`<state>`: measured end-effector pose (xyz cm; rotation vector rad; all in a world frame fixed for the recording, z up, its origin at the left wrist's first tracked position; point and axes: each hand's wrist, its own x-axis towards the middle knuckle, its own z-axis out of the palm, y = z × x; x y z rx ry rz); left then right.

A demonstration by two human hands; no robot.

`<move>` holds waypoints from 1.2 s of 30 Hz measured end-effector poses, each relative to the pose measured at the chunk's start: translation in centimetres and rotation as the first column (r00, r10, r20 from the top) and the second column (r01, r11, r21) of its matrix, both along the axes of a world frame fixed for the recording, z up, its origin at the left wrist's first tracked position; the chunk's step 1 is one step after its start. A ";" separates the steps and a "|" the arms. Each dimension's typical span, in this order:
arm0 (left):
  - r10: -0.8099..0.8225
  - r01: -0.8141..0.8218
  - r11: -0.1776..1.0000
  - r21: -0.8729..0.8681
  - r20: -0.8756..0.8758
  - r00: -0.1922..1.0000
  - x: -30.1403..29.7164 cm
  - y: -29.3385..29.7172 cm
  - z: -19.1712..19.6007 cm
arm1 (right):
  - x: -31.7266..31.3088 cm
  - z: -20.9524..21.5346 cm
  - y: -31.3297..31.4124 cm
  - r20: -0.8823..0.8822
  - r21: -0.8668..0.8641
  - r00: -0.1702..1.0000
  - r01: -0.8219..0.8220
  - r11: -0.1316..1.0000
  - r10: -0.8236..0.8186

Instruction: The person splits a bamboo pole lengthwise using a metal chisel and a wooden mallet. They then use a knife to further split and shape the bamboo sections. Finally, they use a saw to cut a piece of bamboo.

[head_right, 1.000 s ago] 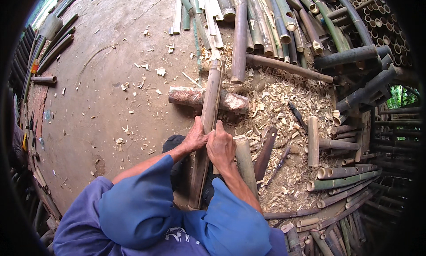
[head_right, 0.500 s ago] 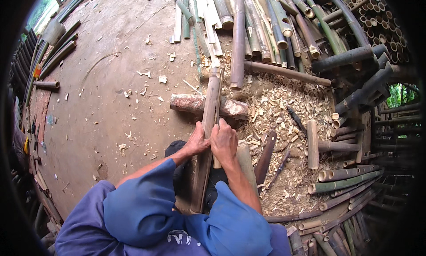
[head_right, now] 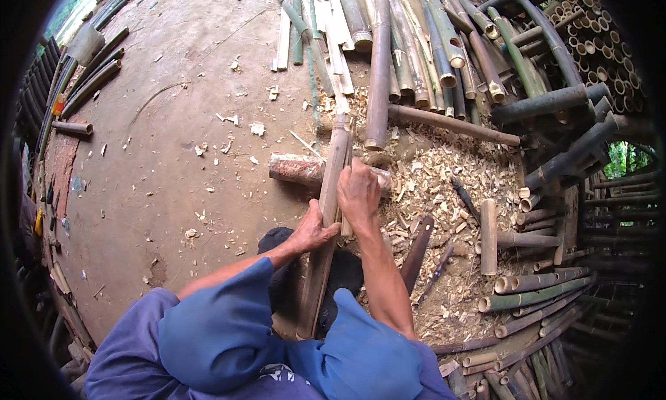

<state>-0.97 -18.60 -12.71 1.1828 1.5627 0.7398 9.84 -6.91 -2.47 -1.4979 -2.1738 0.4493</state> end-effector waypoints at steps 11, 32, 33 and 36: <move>-0.063 0.081 0.994 -0.067 0.234 0.970 -0.6 0.9 -0.1 | 0.8 4.2 6.1 -0.390 -0.477 0.856 0.127 0.870 -0.339; 0.104 -0.106 0.994 -0.010 -0.092 0.990 0.2 -0.1 1.7 | 4.1 1.9 -10.2 -0.506 -0.813 0.633 -0.123 0.569 -0.586; 0.104 -0.105 0.994 -0.001 -0.107 0.989 0.2 -0.4 1.6 | 3.9 1.6 -10.0 -0.508 -0.816 0.630 -0.133 0.562 -0.588; 0.102 -0.099 0.995 0.025 -0.115 0.988 0.5 -0.2 1.6 | 3.3 0.4 -9.4 -0.525 -0.771 0.650 -0.090 0.630 -0.549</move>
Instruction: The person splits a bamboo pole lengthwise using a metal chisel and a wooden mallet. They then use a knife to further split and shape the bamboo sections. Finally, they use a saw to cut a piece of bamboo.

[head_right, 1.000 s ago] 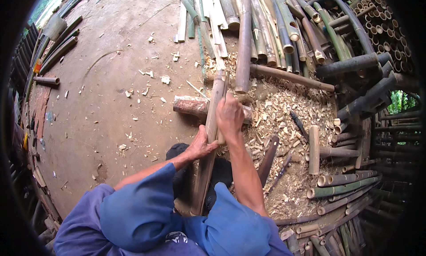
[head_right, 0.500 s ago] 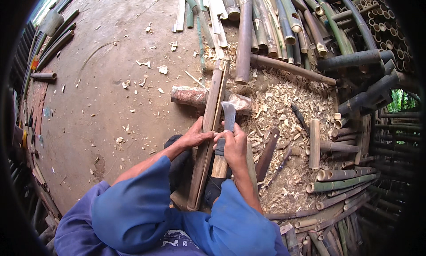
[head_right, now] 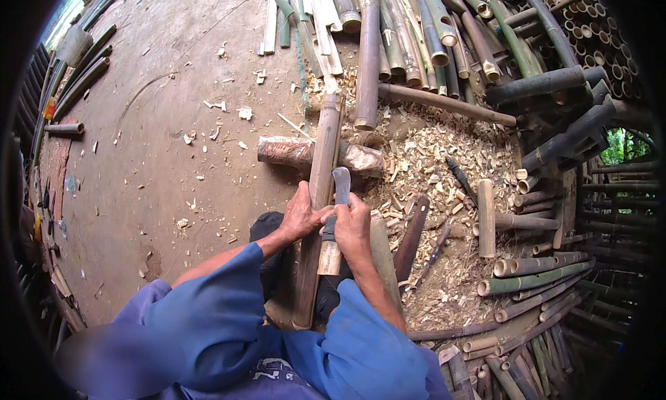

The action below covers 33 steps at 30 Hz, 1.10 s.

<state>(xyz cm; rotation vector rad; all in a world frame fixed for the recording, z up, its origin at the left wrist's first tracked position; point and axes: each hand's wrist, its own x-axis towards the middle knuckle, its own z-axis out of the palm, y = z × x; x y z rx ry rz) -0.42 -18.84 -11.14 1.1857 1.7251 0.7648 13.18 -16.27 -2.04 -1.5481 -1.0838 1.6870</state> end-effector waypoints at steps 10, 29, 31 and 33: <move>-0.070 0.069 0.997 0.015 0.037 0.997 -0.8 0.1 0.3 | -2.0 1.0 10.4 0.123 0.086 0.990 -0.080 0.993 0.069; -0.048 0.046 0.999 0.029 0.052 0.997 -1.2 0.6 0.1 | -1.9 2.7 18.3 0.362 0.033 0.880 -0.342 0.939 0.308; -0.061 0.057 0.995 0.080 0.047 0.997 -0.5 0.5 -1.3 | -0.8 0.4 18.9 0.431 0.096 0.847 -0.384 0.918 0.309; -0.092 0.087 0.996 0.029 0.256 0.962 -0.5 1.6 -0.3 | 0.0 -0.8 18.1 0.406 0.212 0.877 -0.365 0.906 0.258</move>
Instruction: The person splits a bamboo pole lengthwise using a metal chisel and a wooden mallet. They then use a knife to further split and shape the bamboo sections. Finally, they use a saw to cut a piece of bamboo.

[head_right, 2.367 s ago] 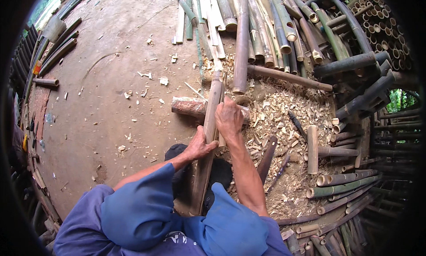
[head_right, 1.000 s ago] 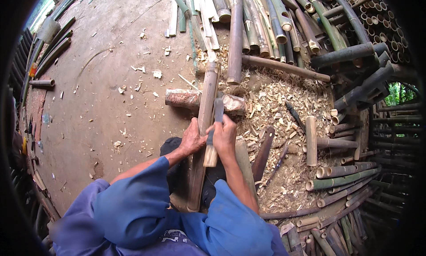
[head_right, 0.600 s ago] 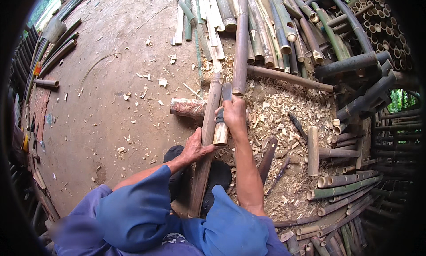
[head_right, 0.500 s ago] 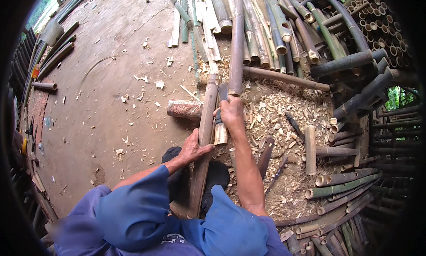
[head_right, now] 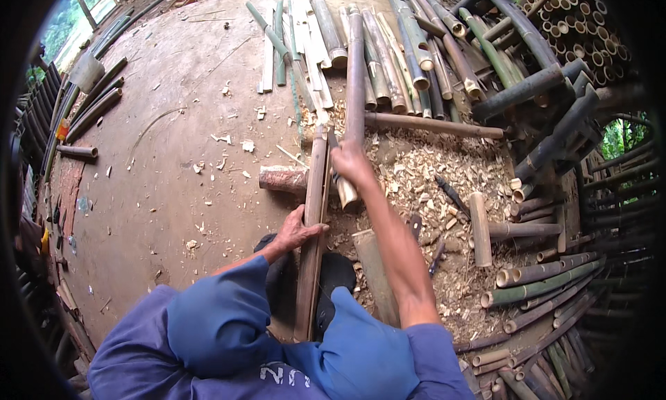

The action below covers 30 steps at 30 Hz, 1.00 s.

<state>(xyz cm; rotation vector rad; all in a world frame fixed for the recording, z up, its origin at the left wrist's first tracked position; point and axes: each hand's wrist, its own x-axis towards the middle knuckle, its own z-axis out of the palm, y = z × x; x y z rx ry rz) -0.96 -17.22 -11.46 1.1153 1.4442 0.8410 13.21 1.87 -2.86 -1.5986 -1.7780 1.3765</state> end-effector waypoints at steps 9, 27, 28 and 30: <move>0.057 0.070 0.971 -0.230 0.505 0.861 -3.3 -1.1 0.0 | 0.8 1.4 -18.3 0.049 0.168 0.997 0.045 0.985 -0.054; -0.085 0.113 0.986 -0.124 0.213 0.973 -3.2 -1.2 -0.9 | -6.3 4.5 -4.2 0.270 0.190 0.962 -0.010 0.982 -0.043; -0.087 0.104 0.990 -0.090 0.175 0.981 -3.0 -1.2 -1.4 | -6.7 6.2 -3.2 0.181 0.148 0.982 0.018 0.989 -0.045; -0.086 0.100 0.987 -0.127 0.109 0.990 -2.1 -2.9 0.3 | -5.4 7.9 -2.7 -0.108 0.089 0.991 0.092 0.992 -0.082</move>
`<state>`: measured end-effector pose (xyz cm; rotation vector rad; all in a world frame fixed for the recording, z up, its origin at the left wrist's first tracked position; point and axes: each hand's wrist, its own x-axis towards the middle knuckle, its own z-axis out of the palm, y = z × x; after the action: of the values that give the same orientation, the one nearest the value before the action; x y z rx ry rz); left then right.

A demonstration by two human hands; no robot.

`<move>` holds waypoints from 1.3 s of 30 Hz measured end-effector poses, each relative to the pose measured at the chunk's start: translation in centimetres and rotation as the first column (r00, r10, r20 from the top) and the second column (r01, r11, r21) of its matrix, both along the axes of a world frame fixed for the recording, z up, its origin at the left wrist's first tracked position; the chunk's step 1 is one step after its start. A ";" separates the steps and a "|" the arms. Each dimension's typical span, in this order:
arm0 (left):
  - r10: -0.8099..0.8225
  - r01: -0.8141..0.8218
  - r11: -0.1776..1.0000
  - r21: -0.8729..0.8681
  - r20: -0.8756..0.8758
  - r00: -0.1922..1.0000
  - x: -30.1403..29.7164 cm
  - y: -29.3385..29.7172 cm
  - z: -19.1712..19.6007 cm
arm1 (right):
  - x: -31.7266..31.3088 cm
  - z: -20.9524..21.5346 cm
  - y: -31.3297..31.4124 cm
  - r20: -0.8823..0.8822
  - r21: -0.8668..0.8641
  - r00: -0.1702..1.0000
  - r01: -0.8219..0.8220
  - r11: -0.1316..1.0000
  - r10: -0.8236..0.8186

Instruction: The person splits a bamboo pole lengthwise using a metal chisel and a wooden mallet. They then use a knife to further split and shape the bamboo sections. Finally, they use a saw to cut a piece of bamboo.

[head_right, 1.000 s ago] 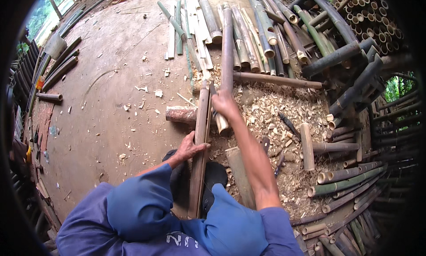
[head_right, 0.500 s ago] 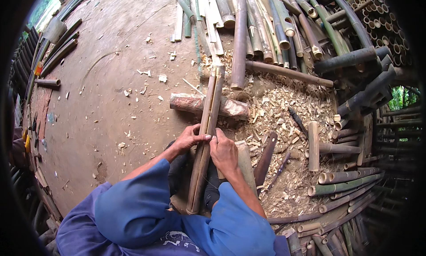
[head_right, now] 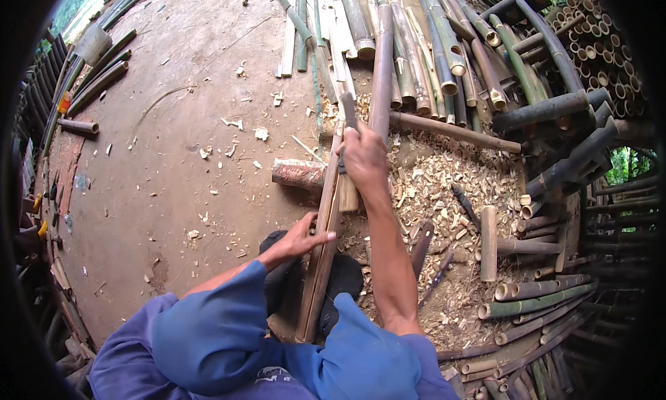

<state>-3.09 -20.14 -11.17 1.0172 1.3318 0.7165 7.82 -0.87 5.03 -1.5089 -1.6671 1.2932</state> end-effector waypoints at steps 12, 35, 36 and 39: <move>0.184 -0.184 0.983 0.018 -0.156 0.970 -0.9 -0.3 0.7 | 7.2 -0.6 -17.5 -0.498 -0.348 0.811 0.138 0.927 -0.308; 0.096 -0.082 0.995 0.061 -0.288 0.953 0.1 0.4 2.5 | 8.6 -3.5 -21.5 -0.328 -0.453 0.925 0.025 0.891 -0.193; 0.110 -0.094 0.993 0.069 -0.297 0.948 0.3 0.4 2.7 | 8.7 -3.6 -21.6 -0.332 -0.457 0.923 0.024 0.889 -0.195; 0.036 -0.033 0.999 0.016 -0.266 0.963 0.2 0.6 2.0 | 8.4 -2.3 -21.2 -0.344 -0.587 0.892 0.040 0.808 -0.294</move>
<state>-2.92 -19.58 -9.13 1.1313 1.5815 0.6289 16.22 -22.02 2.77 -1.4943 -0.8739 1.9593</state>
